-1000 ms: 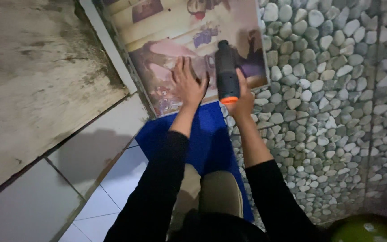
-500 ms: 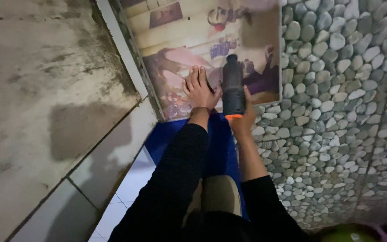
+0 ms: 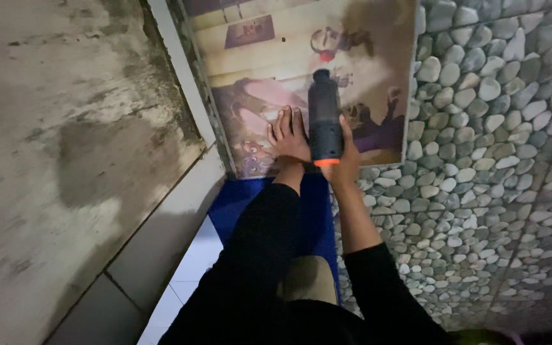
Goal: The recorder uses a heat gun to smooth or adhere a blue mat and a poster to the floor.
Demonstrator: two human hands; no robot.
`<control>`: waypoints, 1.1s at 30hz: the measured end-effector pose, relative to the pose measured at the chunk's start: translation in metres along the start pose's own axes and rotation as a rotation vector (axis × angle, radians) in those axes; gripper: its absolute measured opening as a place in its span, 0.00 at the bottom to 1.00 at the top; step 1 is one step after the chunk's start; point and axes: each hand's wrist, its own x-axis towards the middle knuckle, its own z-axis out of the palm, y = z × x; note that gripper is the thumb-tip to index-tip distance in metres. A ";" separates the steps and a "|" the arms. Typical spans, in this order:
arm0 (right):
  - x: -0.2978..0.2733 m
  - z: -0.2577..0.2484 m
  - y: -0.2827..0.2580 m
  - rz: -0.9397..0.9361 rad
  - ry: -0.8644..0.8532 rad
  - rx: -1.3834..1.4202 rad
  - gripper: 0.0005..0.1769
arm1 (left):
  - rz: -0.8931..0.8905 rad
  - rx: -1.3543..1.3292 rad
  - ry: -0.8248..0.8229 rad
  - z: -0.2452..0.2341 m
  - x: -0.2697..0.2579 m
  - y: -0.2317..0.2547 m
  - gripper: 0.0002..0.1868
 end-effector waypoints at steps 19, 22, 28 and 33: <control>0.040 0.017 -0.047 -0.086 -0.188 -0.105 0.52 | 0.052 -0.013 0.216 0.031 -0.011 -0.014 0.32; 0.058 0.024 -0.059 -0.008 -0.125 -0.064 0.50 | 0.013 -0.121 0.211 0.018 -0.004 -0.007 0.37; 0.064 0.019 -0.056 -0.103 -0.304 -0.077 0.51 | 0.003 -0.163 0.169 0.034 -0.007 -0.009 0.36; 0.064 0.036 -0.027 0.011 -0.250 -0.090 0.41 | -0.005 -0.195 0.114 0.048 -0.018 -0.019 0.36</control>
